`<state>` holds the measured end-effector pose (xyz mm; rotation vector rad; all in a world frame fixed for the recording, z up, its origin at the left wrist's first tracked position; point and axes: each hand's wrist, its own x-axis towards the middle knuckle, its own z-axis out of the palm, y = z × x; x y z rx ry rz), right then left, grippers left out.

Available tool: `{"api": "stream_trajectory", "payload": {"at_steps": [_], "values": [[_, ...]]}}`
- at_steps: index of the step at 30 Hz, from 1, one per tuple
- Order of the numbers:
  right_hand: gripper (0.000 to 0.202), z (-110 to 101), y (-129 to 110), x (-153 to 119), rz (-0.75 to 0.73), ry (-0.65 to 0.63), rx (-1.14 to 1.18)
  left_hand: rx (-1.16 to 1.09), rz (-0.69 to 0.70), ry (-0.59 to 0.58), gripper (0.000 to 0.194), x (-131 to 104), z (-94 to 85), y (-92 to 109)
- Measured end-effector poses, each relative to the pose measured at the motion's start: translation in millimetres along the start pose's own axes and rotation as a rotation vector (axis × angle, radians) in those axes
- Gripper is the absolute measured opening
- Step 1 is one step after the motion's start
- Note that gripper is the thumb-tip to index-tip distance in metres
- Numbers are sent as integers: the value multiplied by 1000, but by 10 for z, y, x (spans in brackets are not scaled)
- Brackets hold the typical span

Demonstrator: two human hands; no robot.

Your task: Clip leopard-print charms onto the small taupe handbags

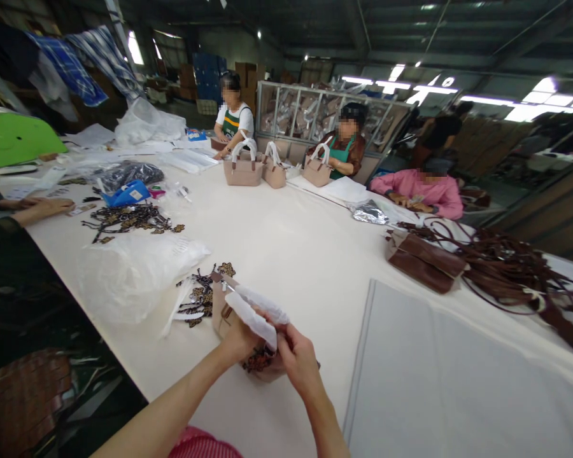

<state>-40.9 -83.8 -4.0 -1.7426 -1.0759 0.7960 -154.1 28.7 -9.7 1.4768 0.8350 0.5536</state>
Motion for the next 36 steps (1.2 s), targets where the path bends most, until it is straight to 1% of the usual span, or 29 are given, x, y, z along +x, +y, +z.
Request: {"api": "stream_trajectory", "payload": {"at_steps": [2,4,7,9,11,14,20,24,28,32,35,36], "values": [[33,-14,18,-3,30,16,26,-16,4,-28,3,-19,-44,37],[30,-29,18,-26,38,1,50,-37,-37,-52,8,-60,-76,19],[26,-43,-19,-69,65,-89,80,-67,-130,-52,17,-141,-75,-96],[28,-45,-51,-83,57,-136,29,-60,-164,-29,18,-201,-44,-186],[30,-42,-68,-79,18,-127,-44,-35,-176,-12,16,-259,-2,-248],[19,-32,-39,-52,7,-85,-54,10,-172,-3,17,-323,48,-277],[22,-16,72,-28,36,-78,-18,98,-126,14,20,-344,63,-276],[23,-13,86,-31,32,-71,10,143,-120,27,20,-331,78,-289],[25,-7,104,-32,33,-57,23,170,-120,19,18,-332,57,-254],[23,7,128,-34,47,-48,30,123,-120,-18,13,-343,14,-231],[21,16,142,-36,49,-58,38,30,-128,-21,7,-360,31,-265],[20,19,146,-36,50,-59,40,-13,-132,-21,8,-366,47,-281]]}}
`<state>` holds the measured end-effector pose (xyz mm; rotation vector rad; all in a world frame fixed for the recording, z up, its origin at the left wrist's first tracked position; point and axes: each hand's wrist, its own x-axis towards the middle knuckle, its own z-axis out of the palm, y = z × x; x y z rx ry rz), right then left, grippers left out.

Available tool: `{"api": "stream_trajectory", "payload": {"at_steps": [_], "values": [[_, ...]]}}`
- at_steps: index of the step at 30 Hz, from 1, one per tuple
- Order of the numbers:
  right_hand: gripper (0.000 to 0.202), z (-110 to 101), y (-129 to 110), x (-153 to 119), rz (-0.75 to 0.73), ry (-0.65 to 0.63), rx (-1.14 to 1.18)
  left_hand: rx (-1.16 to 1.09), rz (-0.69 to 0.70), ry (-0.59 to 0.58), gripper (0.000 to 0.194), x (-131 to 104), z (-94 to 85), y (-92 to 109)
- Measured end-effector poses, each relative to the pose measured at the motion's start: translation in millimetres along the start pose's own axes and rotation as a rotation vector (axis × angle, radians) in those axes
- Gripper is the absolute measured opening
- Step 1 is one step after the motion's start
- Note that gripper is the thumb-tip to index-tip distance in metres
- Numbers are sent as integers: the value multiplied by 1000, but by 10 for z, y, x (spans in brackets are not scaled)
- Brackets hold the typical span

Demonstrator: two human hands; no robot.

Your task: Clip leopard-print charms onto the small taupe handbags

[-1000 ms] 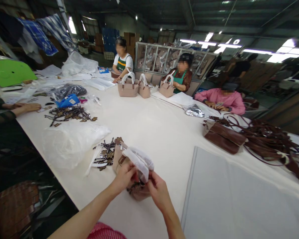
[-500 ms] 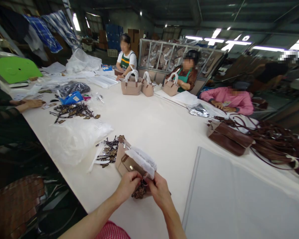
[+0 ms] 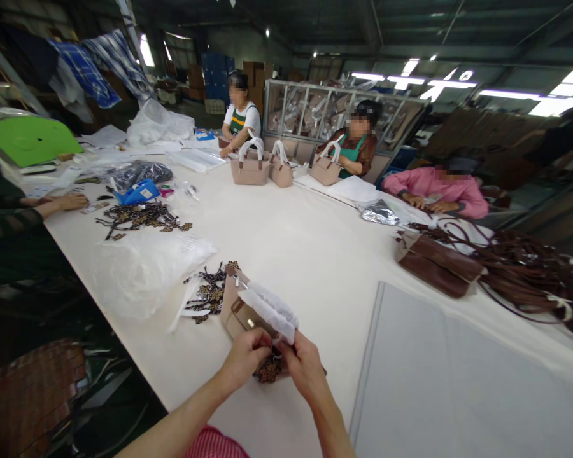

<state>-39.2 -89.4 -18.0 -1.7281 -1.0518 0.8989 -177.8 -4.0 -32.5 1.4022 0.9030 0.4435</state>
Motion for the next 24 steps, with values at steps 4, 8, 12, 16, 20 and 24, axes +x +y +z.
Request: {"api": "stream_trajectory", "payload": {"at_steps": [4,8,12,16,20,24], "values": [[15,6,1,-5,11,23,11,-186,-34,-8,20,-4,60,-42],[21,53,-11,-47,9,17,110,-334,-86,9,24,-4,62,-20],[18,161,37,-144,-18,99,264,-405,-113,49,30,-14,55,27],[22,227,68,-221,-22,176,296,-450,-117,79,35,-34,93,71],[31,222,26,-190,-53,133,177,-505,-140,102,36,-63,136,89],[31,241,44,-107,-41,156,63,-541,-179,136,34,-96,154,80]]}}
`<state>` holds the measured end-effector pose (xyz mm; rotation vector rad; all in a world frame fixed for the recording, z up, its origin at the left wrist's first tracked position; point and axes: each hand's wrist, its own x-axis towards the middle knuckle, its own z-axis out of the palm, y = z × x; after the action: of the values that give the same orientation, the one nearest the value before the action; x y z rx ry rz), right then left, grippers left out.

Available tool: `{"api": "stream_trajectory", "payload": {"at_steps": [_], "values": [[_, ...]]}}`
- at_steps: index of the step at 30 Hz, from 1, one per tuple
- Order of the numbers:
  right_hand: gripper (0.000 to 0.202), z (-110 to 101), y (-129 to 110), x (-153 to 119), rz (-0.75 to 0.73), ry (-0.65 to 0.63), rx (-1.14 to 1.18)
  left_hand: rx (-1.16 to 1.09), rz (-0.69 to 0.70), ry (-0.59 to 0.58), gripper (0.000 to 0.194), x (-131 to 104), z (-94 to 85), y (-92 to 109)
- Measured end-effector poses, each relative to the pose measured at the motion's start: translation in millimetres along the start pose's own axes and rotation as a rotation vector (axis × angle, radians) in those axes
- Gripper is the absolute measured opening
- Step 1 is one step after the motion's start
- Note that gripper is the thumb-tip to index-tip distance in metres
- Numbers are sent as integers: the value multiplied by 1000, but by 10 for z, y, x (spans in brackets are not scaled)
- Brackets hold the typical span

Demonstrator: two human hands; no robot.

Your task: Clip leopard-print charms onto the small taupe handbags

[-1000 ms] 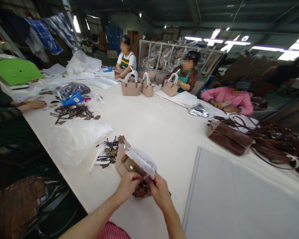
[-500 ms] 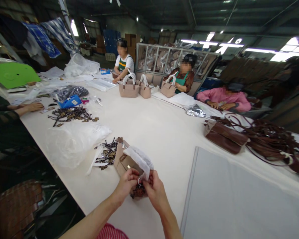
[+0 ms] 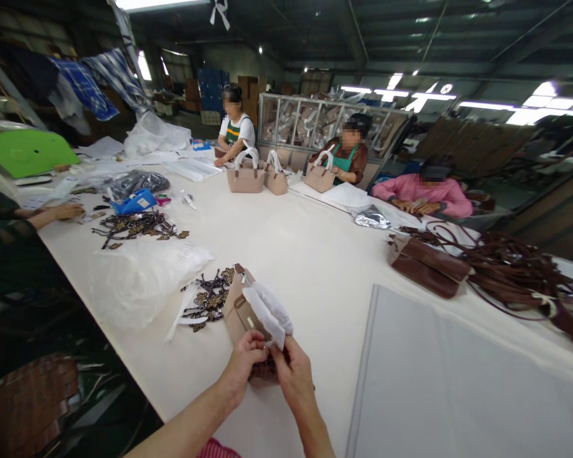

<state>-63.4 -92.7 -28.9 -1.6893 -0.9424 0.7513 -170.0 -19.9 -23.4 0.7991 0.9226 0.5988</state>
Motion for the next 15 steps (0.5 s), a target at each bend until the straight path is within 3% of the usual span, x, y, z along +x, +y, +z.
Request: {"api": "stream_trajectory", "payload": {"at_steps": [10,15], "values": [[34,41,5,4,-7,15,-72,68,143,124,12,0,48,-124],[23,11,-138,-41,-102,-87,-82,88,232,114,13,32,-69,83]]}}
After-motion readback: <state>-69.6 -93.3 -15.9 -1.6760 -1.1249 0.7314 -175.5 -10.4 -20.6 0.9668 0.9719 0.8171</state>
